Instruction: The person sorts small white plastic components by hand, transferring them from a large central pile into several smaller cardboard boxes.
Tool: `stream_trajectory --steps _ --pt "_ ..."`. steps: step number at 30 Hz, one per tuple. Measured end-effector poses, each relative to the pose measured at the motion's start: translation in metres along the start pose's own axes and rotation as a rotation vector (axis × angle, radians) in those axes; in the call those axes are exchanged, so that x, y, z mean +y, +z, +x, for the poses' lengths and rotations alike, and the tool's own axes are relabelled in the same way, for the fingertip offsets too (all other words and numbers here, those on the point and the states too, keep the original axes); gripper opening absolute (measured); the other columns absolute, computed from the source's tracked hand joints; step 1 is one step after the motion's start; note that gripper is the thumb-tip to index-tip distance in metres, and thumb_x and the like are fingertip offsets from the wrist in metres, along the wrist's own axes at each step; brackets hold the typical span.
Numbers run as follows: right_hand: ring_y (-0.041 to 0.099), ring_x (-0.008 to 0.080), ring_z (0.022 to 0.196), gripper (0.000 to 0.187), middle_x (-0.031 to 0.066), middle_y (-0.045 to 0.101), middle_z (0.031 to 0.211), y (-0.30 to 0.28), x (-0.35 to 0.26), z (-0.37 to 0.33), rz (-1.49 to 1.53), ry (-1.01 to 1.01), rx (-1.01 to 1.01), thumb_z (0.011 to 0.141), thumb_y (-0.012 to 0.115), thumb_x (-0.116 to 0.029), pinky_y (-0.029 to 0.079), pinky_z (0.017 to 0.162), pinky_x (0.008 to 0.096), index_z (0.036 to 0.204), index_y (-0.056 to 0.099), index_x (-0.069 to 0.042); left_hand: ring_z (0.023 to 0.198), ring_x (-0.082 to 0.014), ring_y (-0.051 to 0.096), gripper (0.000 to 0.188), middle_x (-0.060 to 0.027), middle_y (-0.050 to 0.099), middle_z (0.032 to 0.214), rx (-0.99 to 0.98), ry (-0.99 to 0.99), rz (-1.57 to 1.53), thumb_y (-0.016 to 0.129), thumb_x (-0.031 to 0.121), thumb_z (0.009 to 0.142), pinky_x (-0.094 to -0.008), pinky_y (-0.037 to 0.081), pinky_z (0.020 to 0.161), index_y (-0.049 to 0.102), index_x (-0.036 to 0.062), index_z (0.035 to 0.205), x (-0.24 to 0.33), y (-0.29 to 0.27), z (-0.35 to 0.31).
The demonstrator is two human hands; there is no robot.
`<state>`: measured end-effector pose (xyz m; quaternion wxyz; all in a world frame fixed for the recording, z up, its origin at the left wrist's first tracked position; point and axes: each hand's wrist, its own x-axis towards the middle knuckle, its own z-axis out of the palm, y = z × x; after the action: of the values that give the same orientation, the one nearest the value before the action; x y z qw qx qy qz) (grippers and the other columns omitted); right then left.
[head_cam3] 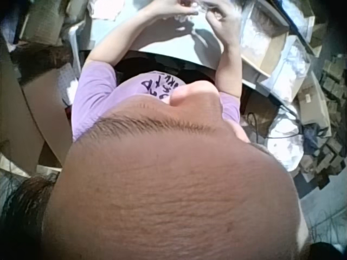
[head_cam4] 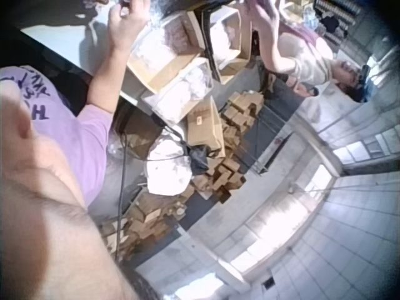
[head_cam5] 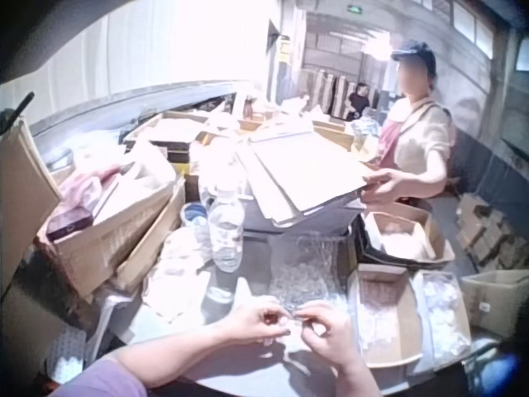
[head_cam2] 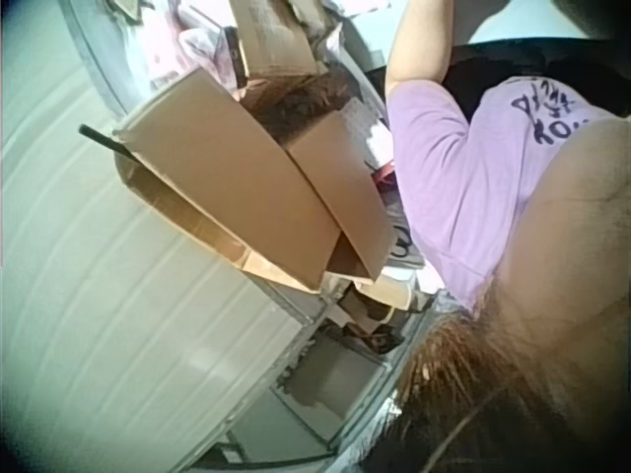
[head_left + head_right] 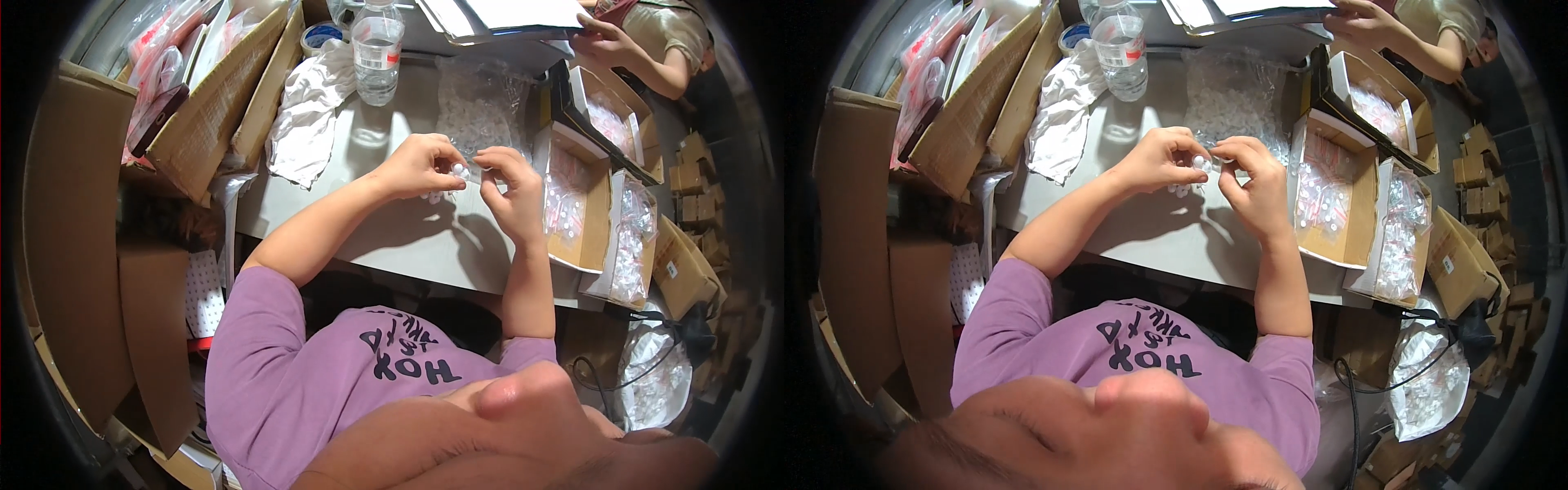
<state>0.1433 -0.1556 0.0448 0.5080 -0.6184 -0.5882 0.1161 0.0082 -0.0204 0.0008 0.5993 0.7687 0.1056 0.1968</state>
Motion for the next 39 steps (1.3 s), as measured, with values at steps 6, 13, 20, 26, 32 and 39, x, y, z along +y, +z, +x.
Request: stream_trajectory --steps 6,13,20,26,32,39 --pt "0.053 0.0306 0.105 0.025 0.0147 0.051 0.115 -0.001 0.004 -0.002 -0.139 -0.036 -0.224 0.07 0.065 0.001 0.047 0.085 0.0363 0.094 0.063 -0.006 0.071 -0.0084 0.055 0.025 -0.0022 0.054 0.084 -0.101 0.085 -0.029 0.071 0.004 0.075 -0.0229 0.046 0.063 0.064 -0.0003 0.098 -0.005 -0.006 0.002" --pt "0.058 0.0285 0.095 0.014 0.0147 0.056 0.106 -0.001 0.003 0.001 -0.16 -0.081 -0.151 0.073 0.068 -0.001 0.049 0.079 0.0347 0.083 0.059 -0.001 0.069 -0.0078 0.054 0.028 -0.0034 0.059 0.083 -0.123 0.067 -0.122 0.066 0.003 0.078 -0.0222 0.046 0.06 0.06 0.0013 0.105 -0.007 -0.002 0.001" --pt "0.059 0.0137 0.068 0.01 0.0099 0.06 0.077 0.001 0.009 -0.004 0.026 0.184 -0.13 0.078 0.067 -0.002 0.048 0.063 0.0246 0.083 0.059 0.002 0.066 -0.0099 0.058 0.029 -0.0052 0.062 0.072 -0.13 -0.062 0.021 0.068 0.006 0.076 -0.024 0.046 0.059 0.061 -0.0013 0.103 0.005 -0.011 0.001" --pt "0.063 0.0211 0.064 0.017 0.0116 0.063 0.074 0.002 0.007 -0.006 -0.026 0.146 -0.099 0.074 0.069 -0.003 0.049 0.059 0.029 0.087 0.057 0.0 0.074 -0.0096 0.057 0.02 -0.0055 0.063 0.082 -0.059 0.012 -0.091 0.066 0.015 0.083 -0.0245 0.046 0.066 0.064 -0.0015 0.095 0.005 -0.007 0.003" --pt "0.064 0.0259 0.068 0.019 0.0127 0.064 0.075 0.002 0.006 -0.007 -0.067 0.152 -0.133 0.075 0.068 -0.01 0.05 0.062 0.0333 0.091 0.06 -0.003 0.069 -0.0128 0.055 0.011 -0.0074 0.06 0.078 0.006 0.125 0.142 0.064 0.01 0.083 -0.026 0.043 0.06 0.064 -0.0003 0.087 0.008 -0.006 0.002" --pt "0.059 0.0259 0.067 0.011 0.0122 0.057 0.074 0.007 0.013 -0.009 -0.168 0.044 -0.081 0.078 0.067 -0.012 0.047 0.061 0.0336 0.083 0.062 -0.003 0.073 -0.0181 0.057 0.009 -0.0091 0.059 0.085 0.017 0.254 0.28 0.062 0.008 0.084 -0.0281 0.045 0.062 0.061 -0.0003 0.085 0.015 -0.002 0.0"
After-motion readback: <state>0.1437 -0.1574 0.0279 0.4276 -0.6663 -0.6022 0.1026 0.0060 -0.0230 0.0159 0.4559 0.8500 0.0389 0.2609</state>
